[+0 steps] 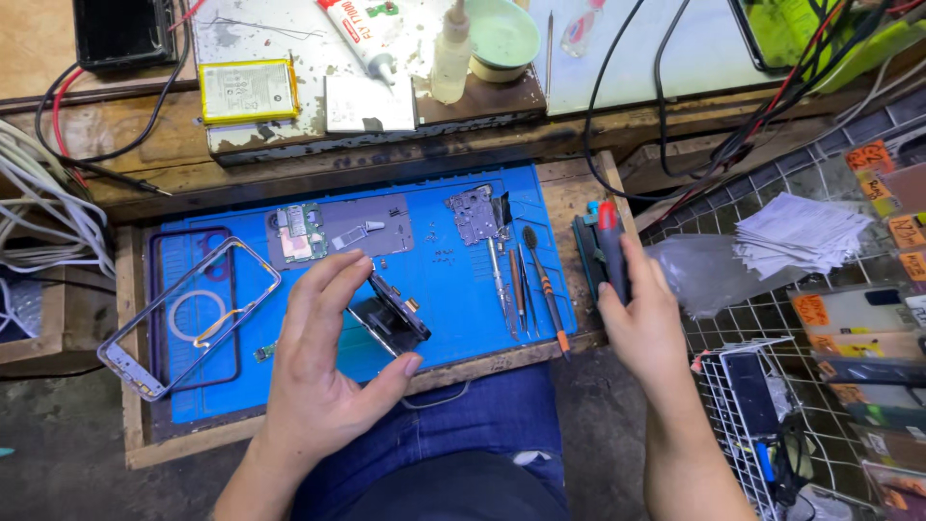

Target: The person uses a heat gun to warm the edges of a smartphone screen, then uses a prying tool to separate the screen from the frame. They lift the screen to reveal the internal components and disconnect the ribbon cable.

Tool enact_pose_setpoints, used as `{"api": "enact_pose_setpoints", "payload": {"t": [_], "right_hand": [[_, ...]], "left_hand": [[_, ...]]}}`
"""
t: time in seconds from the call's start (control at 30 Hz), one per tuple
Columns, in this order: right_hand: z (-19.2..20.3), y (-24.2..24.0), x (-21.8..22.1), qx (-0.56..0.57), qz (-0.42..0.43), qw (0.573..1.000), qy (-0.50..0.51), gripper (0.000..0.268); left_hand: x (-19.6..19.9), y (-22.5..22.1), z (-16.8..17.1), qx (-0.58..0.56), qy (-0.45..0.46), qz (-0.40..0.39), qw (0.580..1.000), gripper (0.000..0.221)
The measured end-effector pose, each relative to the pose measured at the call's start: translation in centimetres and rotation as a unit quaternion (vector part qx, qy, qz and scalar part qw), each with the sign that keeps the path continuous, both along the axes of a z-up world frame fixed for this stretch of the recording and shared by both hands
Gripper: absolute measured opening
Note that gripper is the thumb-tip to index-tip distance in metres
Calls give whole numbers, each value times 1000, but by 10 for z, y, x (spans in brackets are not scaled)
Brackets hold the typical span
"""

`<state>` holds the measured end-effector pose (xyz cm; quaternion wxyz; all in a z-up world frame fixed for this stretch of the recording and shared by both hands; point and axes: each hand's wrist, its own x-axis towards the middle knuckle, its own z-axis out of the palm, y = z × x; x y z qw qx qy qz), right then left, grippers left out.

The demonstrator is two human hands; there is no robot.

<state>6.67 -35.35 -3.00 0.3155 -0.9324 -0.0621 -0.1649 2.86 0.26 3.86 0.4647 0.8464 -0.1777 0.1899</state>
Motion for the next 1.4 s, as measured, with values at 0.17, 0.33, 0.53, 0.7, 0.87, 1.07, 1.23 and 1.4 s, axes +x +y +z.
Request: {"api": "enact_pose_setpoints", "payload": {"t": [0.17,0.33,0.53,0.7,0.87,1.07,1.23,1.4], "right_hand": [[3,21,-5,-115,-37,992,29,54],[46,56,-2,41,123,991,20,60],[71,112,25,140,449,878,86,99],[69,129,45,187,457,849,189,95],[61,103,44,252,415,850,202,99],[44,66,41,311,351,852,234,95],[27,53,37,320,336,860,213,95],[22,60,30,292,322,878,200,95]], "left_hand": [[1,1,0,-7,-1,-5,1000,82],[4,1,4,-33,11,-33,999,80],[14,5,3,-29,39,-79,996,89],[12,13,-7,-98,51,-78,991,102],[-5,33,-21,-127,66,-54,988,105],[-25,66,-41,-147,99,-54,983,103],[-31,83,-44,-201,132,-71,968,104],[-19,69,-13,-117,70,-96,986,105]]}}
